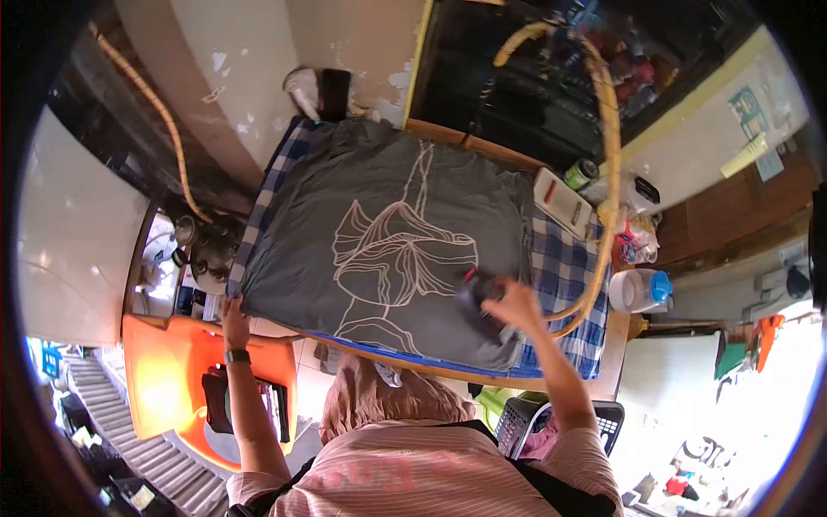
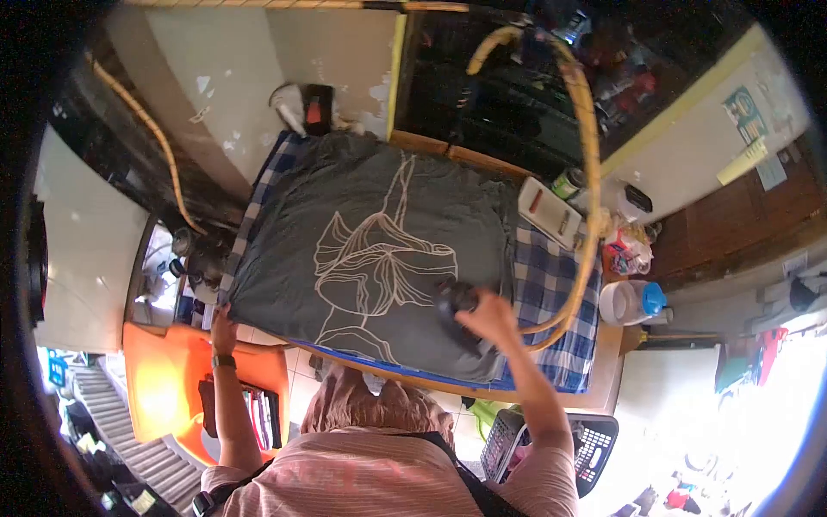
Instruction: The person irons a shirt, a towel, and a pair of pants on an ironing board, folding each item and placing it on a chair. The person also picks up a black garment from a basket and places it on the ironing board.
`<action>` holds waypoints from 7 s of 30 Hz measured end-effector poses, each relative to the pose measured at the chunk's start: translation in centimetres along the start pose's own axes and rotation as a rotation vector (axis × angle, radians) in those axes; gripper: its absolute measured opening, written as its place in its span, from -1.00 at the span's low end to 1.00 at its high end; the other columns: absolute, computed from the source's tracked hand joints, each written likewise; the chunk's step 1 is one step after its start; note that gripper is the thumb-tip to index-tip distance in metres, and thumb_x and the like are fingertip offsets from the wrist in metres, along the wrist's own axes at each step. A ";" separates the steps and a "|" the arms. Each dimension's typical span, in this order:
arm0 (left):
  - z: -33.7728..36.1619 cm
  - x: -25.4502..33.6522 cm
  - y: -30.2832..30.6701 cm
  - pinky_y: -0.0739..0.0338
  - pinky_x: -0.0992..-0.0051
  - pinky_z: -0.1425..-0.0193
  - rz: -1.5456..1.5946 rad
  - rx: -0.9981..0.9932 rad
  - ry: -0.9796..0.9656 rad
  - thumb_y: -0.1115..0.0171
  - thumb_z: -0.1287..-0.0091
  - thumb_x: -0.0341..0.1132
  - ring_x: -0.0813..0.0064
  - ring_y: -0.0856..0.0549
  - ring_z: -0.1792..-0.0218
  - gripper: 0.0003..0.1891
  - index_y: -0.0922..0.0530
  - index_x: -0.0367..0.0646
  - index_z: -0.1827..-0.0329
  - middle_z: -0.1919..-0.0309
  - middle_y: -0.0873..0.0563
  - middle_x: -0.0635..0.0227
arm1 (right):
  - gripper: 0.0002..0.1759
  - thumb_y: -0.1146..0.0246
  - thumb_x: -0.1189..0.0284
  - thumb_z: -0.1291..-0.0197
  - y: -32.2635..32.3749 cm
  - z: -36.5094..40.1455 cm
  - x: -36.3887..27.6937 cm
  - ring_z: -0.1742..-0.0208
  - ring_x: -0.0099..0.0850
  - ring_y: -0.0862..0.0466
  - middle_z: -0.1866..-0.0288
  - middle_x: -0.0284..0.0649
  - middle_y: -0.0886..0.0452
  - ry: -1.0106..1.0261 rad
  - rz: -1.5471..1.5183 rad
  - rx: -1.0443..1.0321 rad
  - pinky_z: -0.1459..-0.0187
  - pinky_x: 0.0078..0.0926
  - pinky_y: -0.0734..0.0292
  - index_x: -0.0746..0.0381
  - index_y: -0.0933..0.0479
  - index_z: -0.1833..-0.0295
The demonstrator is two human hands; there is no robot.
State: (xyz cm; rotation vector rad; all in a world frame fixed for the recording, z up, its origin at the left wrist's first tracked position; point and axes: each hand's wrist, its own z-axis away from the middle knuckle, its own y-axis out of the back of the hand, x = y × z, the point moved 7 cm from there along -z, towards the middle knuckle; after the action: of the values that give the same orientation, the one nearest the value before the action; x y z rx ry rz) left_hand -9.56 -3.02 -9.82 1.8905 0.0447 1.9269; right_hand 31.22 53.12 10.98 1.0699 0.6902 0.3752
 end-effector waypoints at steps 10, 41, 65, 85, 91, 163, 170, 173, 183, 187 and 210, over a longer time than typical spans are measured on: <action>-6.0 4.3 -2.1 -0.48 0.39 0.02 -0.289 0.182 -0.174 -0.05 -0.35 -0.31 0.27 -0.61 0.17 -0.71 -0.47 -0.29 -0.06 0.25 -0.62 0.17 | -0.54 -0.36 0.14 0.12 2.9 -2.3 9.5 0.56 -0.22 -0.71 0.64 -0.01 -0.62 -0.371 -0.365 0.120 0.39 -0.26 -0.63 0.42 -0.59 0.50; 4.6 10.4 3.2 -0.49 0.08 0.16 -0.800 -0.056 -0.124 0.01 -0.45 -0.17 -0.15 -0.63 0.22 -0.64 -0.48 -0.32 -0.06 0.24 -0.63 -0.17 | -0.75 -0.27 0.34 -0.32 -13.7 18.9 15.8 0.36 -0.66 -0.31 0.44 -0.52 -0.34 -0.390 -1.046 0.214 0.38 -0.61 -0.28 0.25 -0.41 0.31; -21.9 16.1 -22.7 -0.58 0.05 0.13 -0.504 0.181 -0.293 -0.05 -0.39 0.19 -0.14 -0.67 0.16 -0.25 -0.36 -0.44 -0.27 0.12 -0.69 -0.12 | -0.83 -0.17 0.45 -0.23 -0.5 -18.9 8.8 0.19 -0.05 -0.66 0.22 0.03 -0.60 -0.242 -0.407 0.580 0.16 -0.16 -0.55 0.27 -0.43 0.10; -24.8 18.7 -19.7 -0.54 0.14 0.37 -1.030 0.120 -0.503 -0.03 -0.46 -0.26 0.01 -0.68 0.36 -0.74 -0.34 -0.04 -0.15 0.26 -0.71 0.10 | -0.68 -0.25 0.53 -0.06 0.4 -21.1 5.3 -0.09 0.02 -0.42 -0.05 -0.04 -0.41 -0.099 0.301 0.747 -0.03 -0.09 -0.38 0.20 -0.40 0.03; -21.2 24.7 -20.1 -0.50 0.08 -0.03 -0.936 0.138 -0.568 0.04 -0.52 -0.19 -0.14 -0.58 -0.01 -0.61 -0.29 -0.22 -0.28 -0.10 -0.53 -0.14 | -0.58 -0.13 0.50 -0.16 2.6 -17.4 2.4 -0.05 -0.05 -0.43 -0.14 -0.05 -0.40 0.048 0.381 0.694 -0.07 -0.14 -0.37 0.21 -0.41 -0.18; 24.2 62.5 -5.4 -0.35 0.13 -0.26 0.563 -0.453 -1.695 -0.09 -0.36 0.00 0.26 -0.55 -0.13 -0.59 -0.60 -0.10 -0.05 -0.05 -0.64 0.32 | -0.48 -0.31 0.04 0.08 2.3 -20.5 -3.7 0.60 -0.26 -0.69 0.65 -0.08 -0.63 0.225 -0.096 0.084 0.36 -0.34 -0.63 0.38 -0.61 0.45; 26.7 61.1 -2.9 -0.35 0.14 -0.27 0.628 -0.406 -1.692 -0.09 -0.34 0.04 0.26 -0.55 -0.14 -0.56 -0.60 -0.11 -0.06 -0.06 -0.63 0.32 | -0.43 -0.33 0.05 0.08 5.7 -23.7 -2.5 0.58 -0.31 -0.69 0.68 -0.12 -0.61 0.038 -0.157 -0.090 0.34 -0.36 -0.64 0.46 -0.56 0.47; 27.7 59.7 -1.7 -0.35 0.15 -0.28 0.684 -0.387 -1.698 -0.10 -0.33 0.05 0.26 -0.54 -0.14 -0.55 -0.59 -0.11 -0.06 -0.06 -0.63 0.32 | -0.51 -0.33 0.12 0.08 3.8 -20.0 -3.3 0.64 -0.35 -0.65 0.71 -0.14 -0.58 0.077 -0.194 -0.185 0.47 -0.41 -0.57 0.40 -0.54 0.60; 3.8 34.2 -10.9 -0.44 0.33 -0.21 -0.435 0.023 -0.482 -0.22 -0.36 -0.20 0.06 -0.56 -0.15 -0.60 -0.49 -0.36 -0.09 -0.05 -0.60 -0.06 | -0.34 -0.36 0.11 0.09 -7.4 4.9 -12.5 0.21 -0.01 -0.72 0.30 0.10 -0.69 0.628 0.078 -0.446 0.11 -0.13 -0.63 0.16 -0.56 -0.18; 0.6 15.1 -13.6 -0.12 -0.13 -0.39 -1.008 0.360 0.006 -0.11 -0.32 0.21 -0.13 -0.25 -0.39 -0.14 -0.16 -0.29 -0.45 -0.35 -0.29 -0.18 | -0.35 -0.36 0.09 0.07 -7.6 4.2 -13.6 0.26 0.01 -0.71 0.31 0.10 -0.68 0.654 0.100 -0.407 0.17 -0.06 -0.62 0.12 -0.56 -0.18; -22.9 20.7 -20.3 -0.57 0.14 0.24 -0.796 0.324 -0.417 -0.09 -0.43 -0.08 -0.02 -0.65 0.26 -0.64 -0.44 -0.24 -0.01 0.22 -0.65 -0.01 | -0.37 -0.35 0.04 0.11 -4.2 -19.0 -25.6 0.07 -0.02 -0.68 0.15 0.05 -0.69 0.321 0.112 -0.247 -0.04 -0.14 -0.58 0.12 -0.62 -0.10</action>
State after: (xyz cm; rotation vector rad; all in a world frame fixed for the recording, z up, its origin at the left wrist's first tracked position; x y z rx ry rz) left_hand -25.10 28.46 1.72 1.9985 0.8788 1.0186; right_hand -0.58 48.81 9.95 0.8220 0.8457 0.7207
